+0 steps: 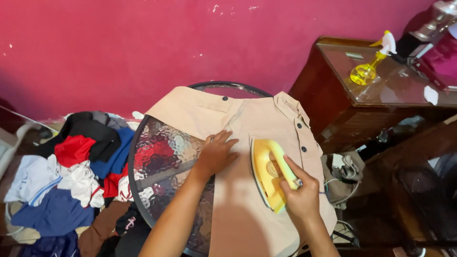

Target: Ironing a tan-colored jacket on a glass table using a yellow electric iron.

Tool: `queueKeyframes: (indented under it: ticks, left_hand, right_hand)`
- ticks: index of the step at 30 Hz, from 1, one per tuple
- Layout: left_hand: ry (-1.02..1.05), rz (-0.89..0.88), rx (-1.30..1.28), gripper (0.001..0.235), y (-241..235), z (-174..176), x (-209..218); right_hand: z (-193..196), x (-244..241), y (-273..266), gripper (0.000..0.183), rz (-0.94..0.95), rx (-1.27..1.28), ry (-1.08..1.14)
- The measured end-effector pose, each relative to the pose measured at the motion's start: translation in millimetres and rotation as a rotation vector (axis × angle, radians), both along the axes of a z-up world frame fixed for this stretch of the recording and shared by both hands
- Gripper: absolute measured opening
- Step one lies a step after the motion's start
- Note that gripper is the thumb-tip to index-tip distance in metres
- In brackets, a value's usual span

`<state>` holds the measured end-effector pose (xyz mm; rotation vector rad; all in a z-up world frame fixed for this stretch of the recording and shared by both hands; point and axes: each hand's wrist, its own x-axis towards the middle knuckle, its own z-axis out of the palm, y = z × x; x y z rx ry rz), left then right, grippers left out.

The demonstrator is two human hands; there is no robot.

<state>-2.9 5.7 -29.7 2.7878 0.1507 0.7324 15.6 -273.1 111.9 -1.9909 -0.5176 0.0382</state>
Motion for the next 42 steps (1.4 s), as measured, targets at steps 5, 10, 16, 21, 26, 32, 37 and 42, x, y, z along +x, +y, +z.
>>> queueKeyframes:
  ticks: [5, 10, 16, 21, 26, 32, 37, 42]
  left_hand:
    - [0.035, 0.002, -0.019, 0.051, -5, 0, 0]
    - [0.248, 0.062, -0.113, 0.048, -23, 47, -21]
    - [0.243, 0.07, -0.107, 0.049, -15, 39, -14]
    - [0.372, 0.05, -0.168, 0.049, -22, 63, -19]
    - [0.454, 0.054, -0.192, 0.05, -21, 72, -20]
    - [0.418, -0.069, -0.121, 0.051, -19, 48, -19]
    - [0.535, -0.02, -0.141, 0.048, -37, 59, -28]
    - [0.438, -0.022, -0.098, 0.047, -33, 60, -29]
  right_hand:
    - [-10, 27, 8, 0.054, 0.01, -0.006, -0.038]
    - [-13, 18, 12, 0.065, 0.063, 0.077, -0.213]
    - [0, -4, -7, 0.067, 0.017, -0.009, -0.166]
    - [-29, 29, 8, 0.066, 0.014, 0.102, -0.119]
    - [-5, 11, 7, 0.067, 0.096, 0.051, -0.051]
    - [1, 10, -64, 0.056, 0.181, 0.013, 0.015]
    - [23, 35, -55, 0.052, -0.126, 0.134, 0.049]
    - [5, 86, -9, 0.051, -0.167, -0.023, -0.075]
